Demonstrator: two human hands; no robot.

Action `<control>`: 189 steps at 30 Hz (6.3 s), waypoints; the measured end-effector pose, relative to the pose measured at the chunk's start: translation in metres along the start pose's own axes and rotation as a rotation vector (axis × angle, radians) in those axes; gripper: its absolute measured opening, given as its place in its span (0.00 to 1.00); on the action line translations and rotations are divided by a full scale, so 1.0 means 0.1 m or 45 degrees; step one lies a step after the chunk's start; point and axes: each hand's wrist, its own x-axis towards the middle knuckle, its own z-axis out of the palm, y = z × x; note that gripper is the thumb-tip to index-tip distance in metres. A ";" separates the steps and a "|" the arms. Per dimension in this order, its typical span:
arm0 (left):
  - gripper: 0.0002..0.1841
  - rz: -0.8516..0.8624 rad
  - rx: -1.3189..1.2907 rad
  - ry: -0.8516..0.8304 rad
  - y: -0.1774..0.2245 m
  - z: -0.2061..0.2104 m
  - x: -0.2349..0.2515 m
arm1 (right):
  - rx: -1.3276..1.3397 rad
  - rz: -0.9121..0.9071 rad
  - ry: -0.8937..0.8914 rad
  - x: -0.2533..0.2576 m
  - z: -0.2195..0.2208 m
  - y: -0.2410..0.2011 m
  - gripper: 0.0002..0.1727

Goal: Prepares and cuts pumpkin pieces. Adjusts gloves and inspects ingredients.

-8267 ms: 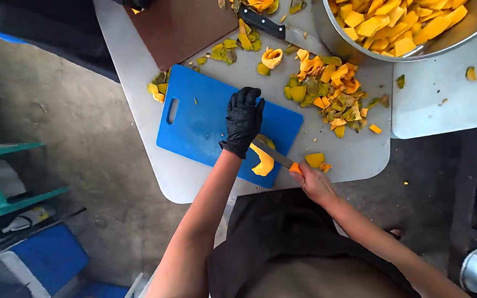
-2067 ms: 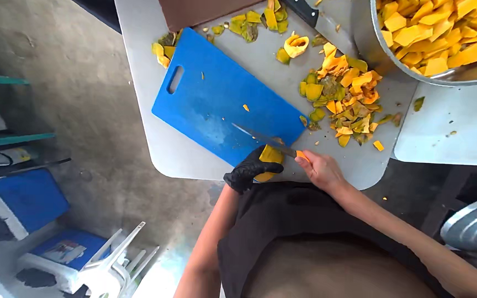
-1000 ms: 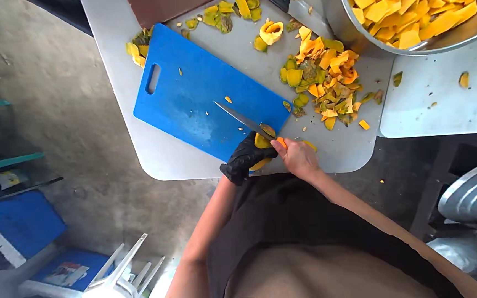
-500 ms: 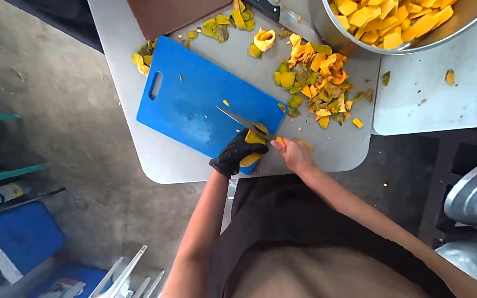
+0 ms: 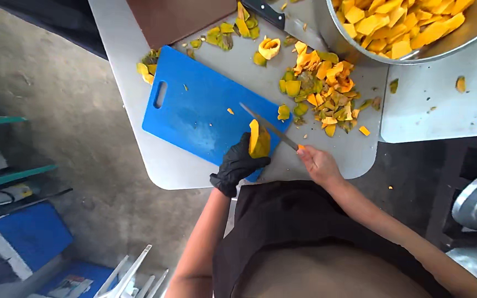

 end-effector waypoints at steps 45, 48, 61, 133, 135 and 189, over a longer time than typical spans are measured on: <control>0.50 -0.173 0.012 -0.224 -0.21 -0.08 0.36 | -0.157 0.453 -0.531 0.68 0.21 -0.79 0.39; 0.52 -0.166 -0.052 -0.231 -0.26 -0.08 0.37 | -0.137 0.432 -0.496 0.64 0.24 -0.76 0.39; 0.39 -0.114 -0.435 -0.329 -0.32 -0.33 0.38 | -0.138 0.483 -0.507 0.47 0.16 -0.63 0.37; 0.38 0.100 -1.625 -0.388 -1.37 -0.29 0.46 | 0.120 0.490 -0.344 0.75 0.37 -0.46 0.41; 0.36 0.099 -1.592 -0.267 -1.24 -0.23 0.43 | 0.097 0.390 -0.340 0.61 0.30 -0.49 0.37; 0.25 0.164 -1.175 1.256 -1.37 -0.48 -0.37 | -0.126 -0.013 -0.532 0.57 1.13 -0.74 0.31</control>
